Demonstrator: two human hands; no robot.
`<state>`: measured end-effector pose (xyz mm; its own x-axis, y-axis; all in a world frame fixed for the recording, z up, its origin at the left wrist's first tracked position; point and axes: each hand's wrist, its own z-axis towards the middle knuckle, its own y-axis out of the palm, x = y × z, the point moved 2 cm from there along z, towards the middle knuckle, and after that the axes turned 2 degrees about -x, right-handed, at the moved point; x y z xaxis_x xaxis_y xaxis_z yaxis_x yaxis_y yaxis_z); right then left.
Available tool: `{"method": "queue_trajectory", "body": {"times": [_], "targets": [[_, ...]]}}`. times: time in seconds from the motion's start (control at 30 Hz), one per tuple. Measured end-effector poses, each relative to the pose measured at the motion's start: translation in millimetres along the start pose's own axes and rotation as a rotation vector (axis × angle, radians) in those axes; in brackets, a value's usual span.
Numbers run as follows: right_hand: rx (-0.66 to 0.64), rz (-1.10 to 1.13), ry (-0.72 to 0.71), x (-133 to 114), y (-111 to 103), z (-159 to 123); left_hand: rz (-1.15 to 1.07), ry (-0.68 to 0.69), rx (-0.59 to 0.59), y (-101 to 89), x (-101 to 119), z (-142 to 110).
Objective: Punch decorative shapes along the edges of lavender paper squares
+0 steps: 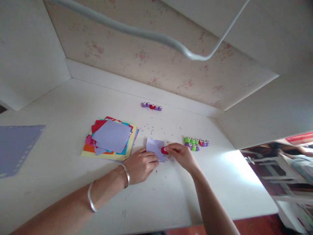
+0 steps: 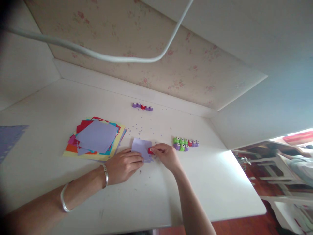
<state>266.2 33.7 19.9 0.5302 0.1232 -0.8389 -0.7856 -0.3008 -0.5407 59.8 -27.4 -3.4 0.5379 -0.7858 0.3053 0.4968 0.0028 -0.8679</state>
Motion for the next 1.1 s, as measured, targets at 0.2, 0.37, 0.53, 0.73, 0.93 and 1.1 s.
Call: {"method": "queue_trajectory", "body": {"times": [0.2,0.37,0.53,0.73,0.93,1.1], "targets": [[-0.264,0.000,0.205,-4.6,-14.4,21.0,0.015,0.021,-0.033,2.6,-1.9,-0.7],[-0.380,-0.052,0.230,-12.0,-19.9,31.3,0.004,0.030,-0.019,6.2,-3.6,-3.3],[-0.394,-0.038,0.218,-14.5,-17.9,32.1,-0.017,0.038,-0.024,6.6,-4.2,-4.4],[-0.395,-0.146,0.263,-15.8,-18.0,35.3,-0.017,0.035,-0.039,7.5,-4.4,-4.7],[-0.383,-0.274,0.306,-25.8,-16.1,38.7,-0.027,0.013,-0.040,7.9,-5.0,-4.6],[-0.356,-0.469,0.298,-32.7,-14.0,39.1,-0.037,0.009,-0.066,4.8,-4.0,-3.0]]}}
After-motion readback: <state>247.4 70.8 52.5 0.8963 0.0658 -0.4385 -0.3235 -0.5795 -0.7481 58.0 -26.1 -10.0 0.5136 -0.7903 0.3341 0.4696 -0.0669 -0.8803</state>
